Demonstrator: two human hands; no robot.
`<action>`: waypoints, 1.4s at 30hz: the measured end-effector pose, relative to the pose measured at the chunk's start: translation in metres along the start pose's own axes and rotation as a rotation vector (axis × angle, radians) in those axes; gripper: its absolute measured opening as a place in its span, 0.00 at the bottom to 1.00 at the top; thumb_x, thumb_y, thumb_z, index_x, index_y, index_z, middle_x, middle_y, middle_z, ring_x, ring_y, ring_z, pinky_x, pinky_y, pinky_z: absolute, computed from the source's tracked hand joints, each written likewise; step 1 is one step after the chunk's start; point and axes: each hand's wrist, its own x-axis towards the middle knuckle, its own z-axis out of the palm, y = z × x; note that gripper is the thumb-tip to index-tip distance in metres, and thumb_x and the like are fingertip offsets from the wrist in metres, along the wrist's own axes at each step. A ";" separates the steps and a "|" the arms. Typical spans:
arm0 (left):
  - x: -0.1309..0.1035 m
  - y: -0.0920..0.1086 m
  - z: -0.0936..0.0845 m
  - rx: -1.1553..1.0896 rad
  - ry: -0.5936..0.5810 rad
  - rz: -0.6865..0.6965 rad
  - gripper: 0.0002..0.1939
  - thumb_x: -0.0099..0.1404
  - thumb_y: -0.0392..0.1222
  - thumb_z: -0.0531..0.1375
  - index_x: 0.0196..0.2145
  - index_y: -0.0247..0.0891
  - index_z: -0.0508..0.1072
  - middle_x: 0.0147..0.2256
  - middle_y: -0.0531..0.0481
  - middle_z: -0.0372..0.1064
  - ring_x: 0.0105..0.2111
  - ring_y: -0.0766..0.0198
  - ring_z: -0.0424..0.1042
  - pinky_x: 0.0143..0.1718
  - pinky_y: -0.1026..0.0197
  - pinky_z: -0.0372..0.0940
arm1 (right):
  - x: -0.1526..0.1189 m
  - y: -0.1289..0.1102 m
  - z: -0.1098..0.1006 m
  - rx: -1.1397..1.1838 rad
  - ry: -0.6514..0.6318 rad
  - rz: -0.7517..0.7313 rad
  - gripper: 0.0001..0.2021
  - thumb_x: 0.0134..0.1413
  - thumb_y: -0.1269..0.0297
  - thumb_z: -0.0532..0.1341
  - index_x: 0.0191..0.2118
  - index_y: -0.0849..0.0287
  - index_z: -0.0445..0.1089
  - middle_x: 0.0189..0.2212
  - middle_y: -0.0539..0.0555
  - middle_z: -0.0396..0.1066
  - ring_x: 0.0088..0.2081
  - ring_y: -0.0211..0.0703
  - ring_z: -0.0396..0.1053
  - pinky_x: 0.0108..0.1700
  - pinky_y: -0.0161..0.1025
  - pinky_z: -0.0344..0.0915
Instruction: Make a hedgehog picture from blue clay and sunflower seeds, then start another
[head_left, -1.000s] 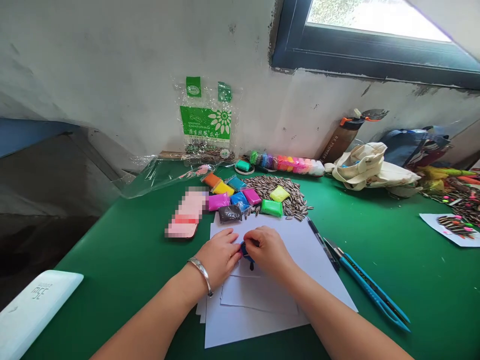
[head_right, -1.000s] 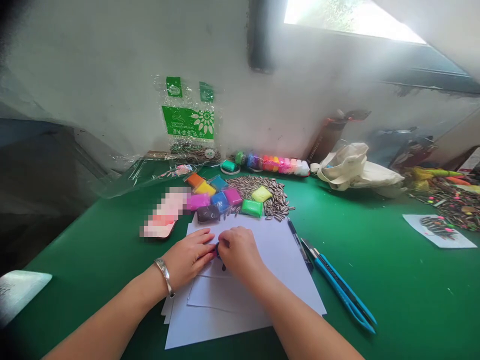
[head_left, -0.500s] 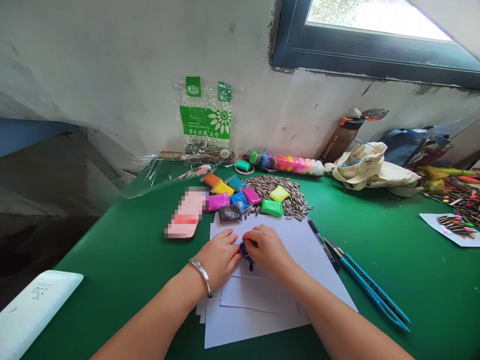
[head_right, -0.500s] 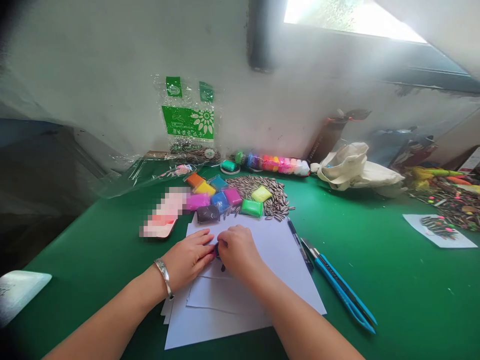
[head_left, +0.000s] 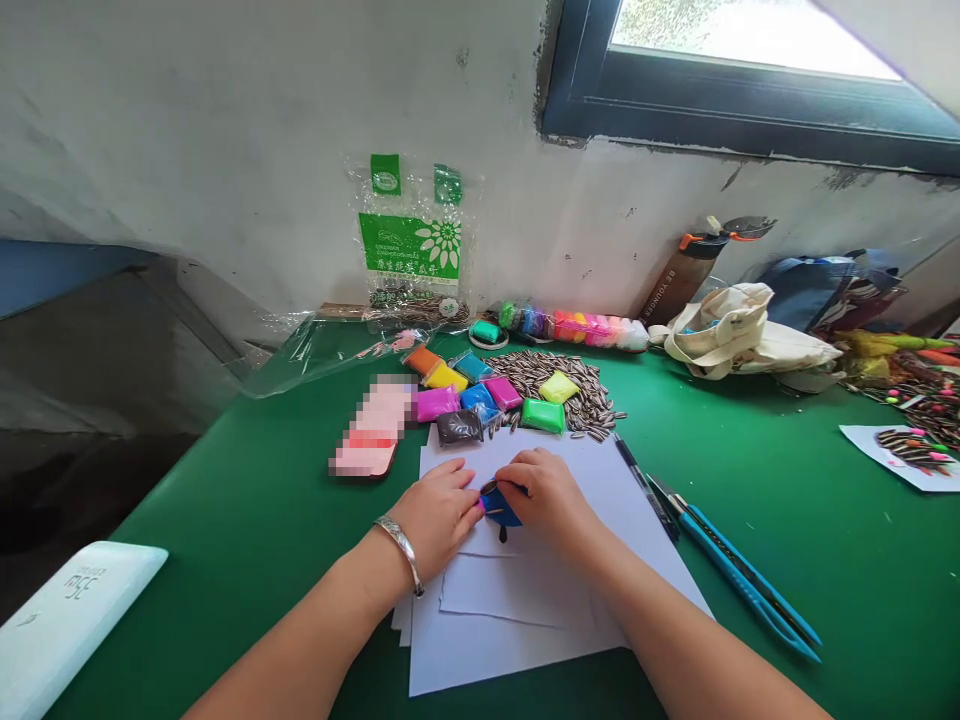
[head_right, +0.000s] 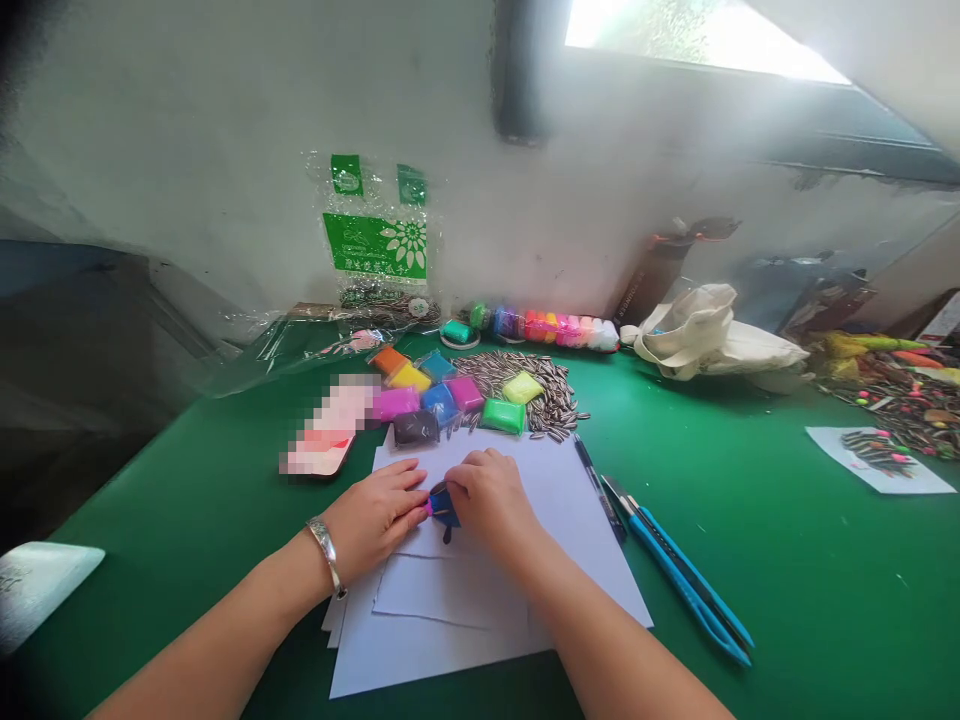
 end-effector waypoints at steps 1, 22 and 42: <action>0.000 0.000 0.000 0.008 -0.002 0.000 0.13 0.66 0.38 0.51 0.34 0.39 0.76 0.40 0.46 0.72 0.49 0.57 0.65 0.52 0.53 0.62 | 0.000 -0.001 0.000 -0.010 -0.006 -0.002 0.09 0.52 0.71 0.60 0.30 0.53 0.76 0.28 0.51 0.72 0.33 0.39 0.65 0.36 0.36 0.53; 0.002 0.003 -0.005 -0.012 -0.082 -0.022 0.11 0.65 0.37 0.52 0.35 0.35 0.75 0.43 0.44 0.70 0.50 0.54 0.64 0.55 0.53 0.58 | -0.015 -0.020 -0.016 -0.111 -0.181 -0.122 0.02 0.52 0.67 0.61 0.32 0.55 0.72 0.30 0.52 0.70 0.36 0.43 0.63 0.36 0.38 0.52; 0.000 0.001 -0.001 -0.031 -0.067 -0.025 0.11 0.65 0.37 0.53 0.39 0.35 0.75 0.46 0.42 0.70 0.53 0.52 0.62 0.55 0.49 0.59 | -0.010 -0.013 0.001 0.203 -0.046 0.020 0.09 0.51 0.77 0.54 0.30 0.60 0.69 0.26 0.49 0.70 0.29 0.36 0.64 0.31 0.31 0.55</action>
